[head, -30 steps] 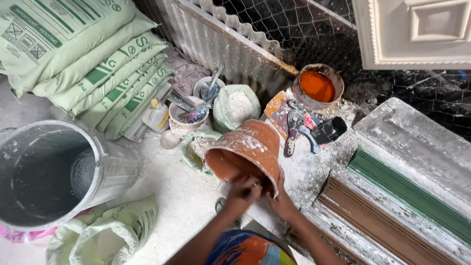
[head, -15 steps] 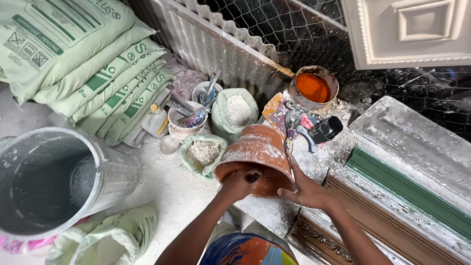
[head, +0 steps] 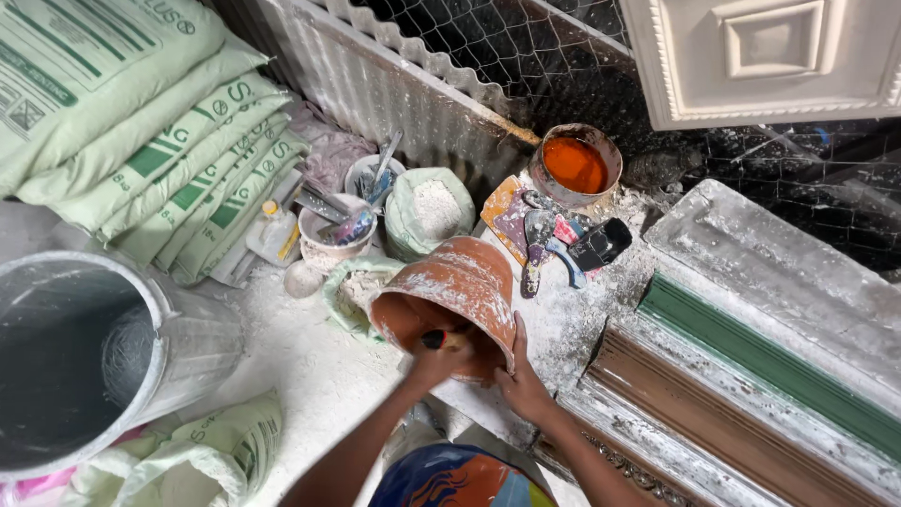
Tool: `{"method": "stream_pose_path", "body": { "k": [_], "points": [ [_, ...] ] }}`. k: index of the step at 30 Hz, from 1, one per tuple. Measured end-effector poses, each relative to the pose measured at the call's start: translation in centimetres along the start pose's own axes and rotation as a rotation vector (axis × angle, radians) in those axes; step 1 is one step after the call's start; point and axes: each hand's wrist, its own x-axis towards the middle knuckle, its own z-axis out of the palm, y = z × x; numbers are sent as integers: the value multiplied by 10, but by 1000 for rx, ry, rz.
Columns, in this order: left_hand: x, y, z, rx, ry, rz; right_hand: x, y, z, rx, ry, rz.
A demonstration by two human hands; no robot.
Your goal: The person breaks apart white plaster chunks in a clay bowl by hand, carries the bowl to a water tap, pours water from a pink plastic cup into the bowl, then scoops additional plaster powder from a green sack into the bowl with their hand.
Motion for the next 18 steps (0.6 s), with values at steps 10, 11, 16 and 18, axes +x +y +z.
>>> {"method": "stream_pose_path", "body": {
  "k": [10,11,16,18],
  "points": [
    [-35,1,14,-143,-175,-132,-1,-16,0,112,-59,100],
    [-34,5,17,-158,-218,-177,-1,-23,-11,68,-91,181],
    [-10,41,-22,9,-282,118,10,-59,-57,-103,-163,234],
    [16,57,-44,437,-205,524,24,-70,-61,-381,-116,71]
  ]
}}
